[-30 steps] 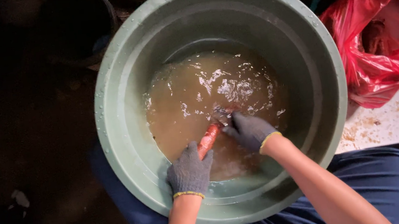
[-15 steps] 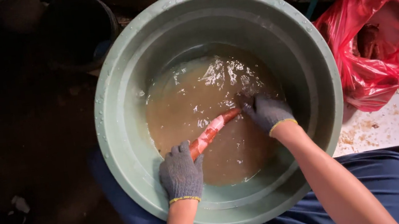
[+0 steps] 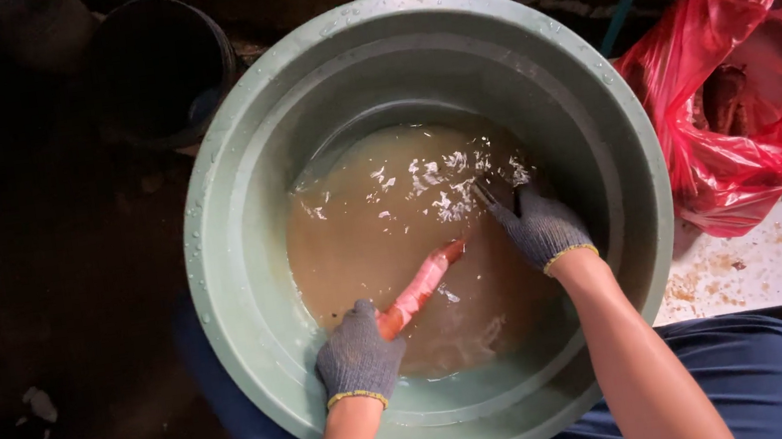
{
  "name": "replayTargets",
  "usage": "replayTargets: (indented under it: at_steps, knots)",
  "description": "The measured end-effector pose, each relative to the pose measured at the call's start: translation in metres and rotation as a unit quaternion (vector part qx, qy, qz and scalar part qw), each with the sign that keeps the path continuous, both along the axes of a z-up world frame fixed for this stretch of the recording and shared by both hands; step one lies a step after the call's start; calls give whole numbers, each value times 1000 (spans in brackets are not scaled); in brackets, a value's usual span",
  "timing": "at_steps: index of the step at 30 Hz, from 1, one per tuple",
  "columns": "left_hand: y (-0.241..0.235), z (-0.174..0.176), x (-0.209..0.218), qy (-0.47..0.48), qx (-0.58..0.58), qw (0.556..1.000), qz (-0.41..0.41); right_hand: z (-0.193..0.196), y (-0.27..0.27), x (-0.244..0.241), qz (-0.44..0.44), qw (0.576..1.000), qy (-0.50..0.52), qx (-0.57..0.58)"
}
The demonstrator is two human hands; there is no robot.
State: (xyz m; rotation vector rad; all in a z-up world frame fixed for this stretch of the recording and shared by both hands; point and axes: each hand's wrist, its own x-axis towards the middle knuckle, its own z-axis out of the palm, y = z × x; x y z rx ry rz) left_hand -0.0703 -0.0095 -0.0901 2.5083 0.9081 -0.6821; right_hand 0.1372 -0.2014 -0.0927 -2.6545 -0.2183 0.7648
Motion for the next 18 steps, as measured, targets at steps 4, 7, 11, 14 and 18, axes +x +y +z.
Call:
replayTargets:
  at_steps: [4,7,11,14,18]
  knots:
    - [-5,16,4,-26,0,1000,-9,11,3,-1,-5,1000,-1,21]
    - [-6,20,5,-16,-17,1000,13,-1,-2,3,-25,999,24,4]
    - [-6,36,9,-28,-21,998,47,-23,-10,8,-23,1000,-6,4]
    - [-6,40,12,-43,-24,997,55,-27,-13,11,-36,999,-18,22]
    - [-5,33,5,-106,-16,991,81,-31,-16,15,-77,993,-34,78]
